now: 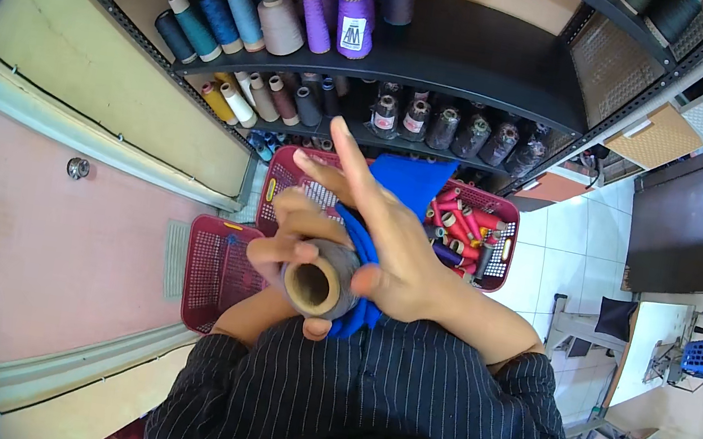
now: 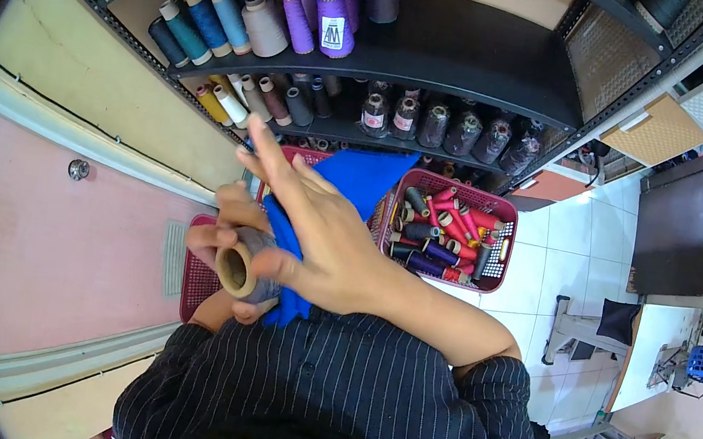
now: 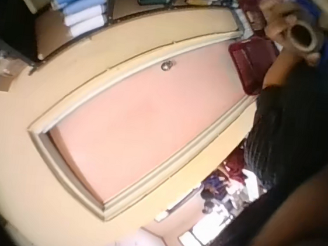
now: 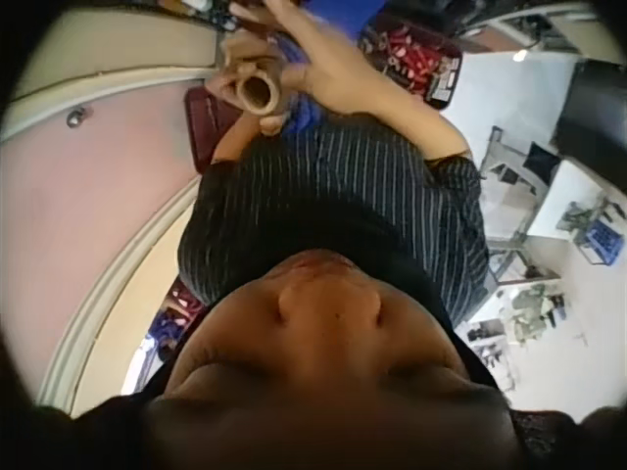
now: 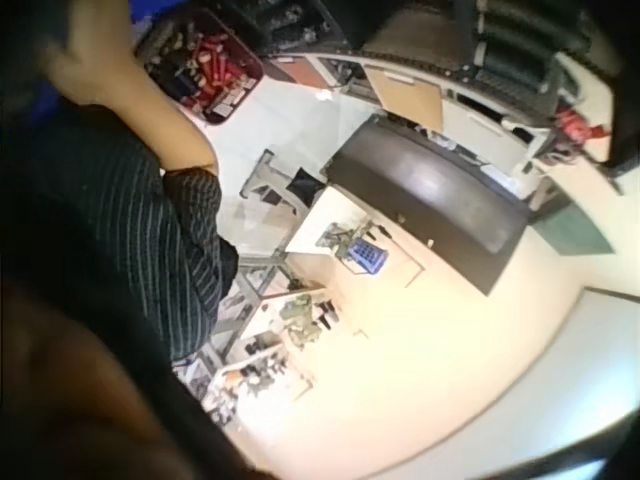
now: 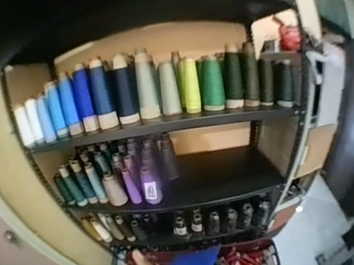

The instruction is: The person picks up thread spools from a red basket and wipes them with a blue cloth. They handle each spool individually, rotating it to clean the surface, and then place the cleaned spools onto a metal shelf. The process is repeated for multiple spools of different colors.

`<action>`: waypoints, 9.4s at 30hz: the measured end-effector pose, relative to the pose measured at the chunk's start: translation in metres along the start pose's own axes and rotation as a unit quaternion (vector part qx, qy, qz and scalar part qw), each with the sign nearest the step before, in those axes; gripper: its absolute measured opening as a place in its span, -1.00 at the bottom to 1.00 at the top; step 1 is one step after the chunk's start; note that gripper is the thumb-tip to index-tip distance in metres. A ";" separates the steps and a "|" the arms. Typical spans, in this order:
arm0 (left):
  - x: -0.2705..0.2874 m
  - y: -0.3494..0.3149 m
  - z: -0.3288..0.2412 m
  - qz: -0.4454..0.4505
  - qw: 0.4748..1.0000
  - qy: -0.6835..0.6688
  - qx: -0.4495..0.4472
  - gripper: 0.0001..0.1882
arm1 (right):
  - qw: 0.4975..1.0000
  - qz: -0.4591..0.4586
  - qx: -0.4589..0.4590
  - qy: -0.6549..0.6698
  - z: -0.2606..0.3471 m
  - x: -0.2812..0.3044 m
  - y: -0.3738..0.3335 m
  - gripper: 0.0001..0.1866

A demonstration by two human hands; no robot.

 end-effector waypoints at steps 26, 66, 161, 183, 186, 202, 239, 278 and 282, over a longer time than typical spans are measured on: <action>0.025 -0.013 0.017 0.012 0.997 0.075 0.007 -0.35 | 0.887 0.048 -0.366 0.278 -0.128 -0.023 -0.068 -0.39; -0.096 -0.074 0.171 -0.238 0.785 -0.059 0.569 -0.57 | 0.956 -0.172 -0.183 0.150 -0.027 0.210 -0.094 -0.20; -0.146 -0.048 0.129 -0.194 0.873 0.139 0.425 -0.71 | 0.993 0.048 0.065 -0.087 -0.072 0.176 -0.112 -0.49; -0.145 -0.052 0.138 -0.233 0.911 -0.067 0.334 -0.23 | 0.923 -0.144 -0.254 0.252 -0.120 0.200 -0.123 -0.38; -0.154 -0.080 0.157 -0.286 0.840 -0.108 0.448 -0.29 | 0.988 -0.140 -0.073 -0.006 -0.094 0.215 -0.113 -0.39; -0.157 -0.082 0.119 -0.104 0.942 0.073 0.310 -0.12 | 0.890 0.009 -0.358 0.284 -0.146 0.173 -0.130 -0.35; -0.147 -0.075 0.110 -0.352 0.831 -0.173 0.395 -0.10 | 0.908 -0.210 -0.273 0.237 -0.110 0.200 -0.131 -0.65; -0.157 -0.108 0.124 -0.261 0.856 0.005 0.446 -0.52 | 0.982 0.045 -0.178 -0.048 -0.104 0.161 -0.107 -0.40; -0.159 -0.114 0.117 -0.235 0.860 0.065 0.448 -0.48 | 0.932 0.009 -0.345 0.112 -0.148 0.159 -0.135 -0.44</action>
Point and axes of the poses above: each hand's wrist, its own y-axis towards the middle knuckle, its own x-axis out of the back of the hand, z = x × y, the point moved 6 cm from there along y, towards the middle knuckle, and after that the axes turned 1 degree about y, right-handed, at the moved point
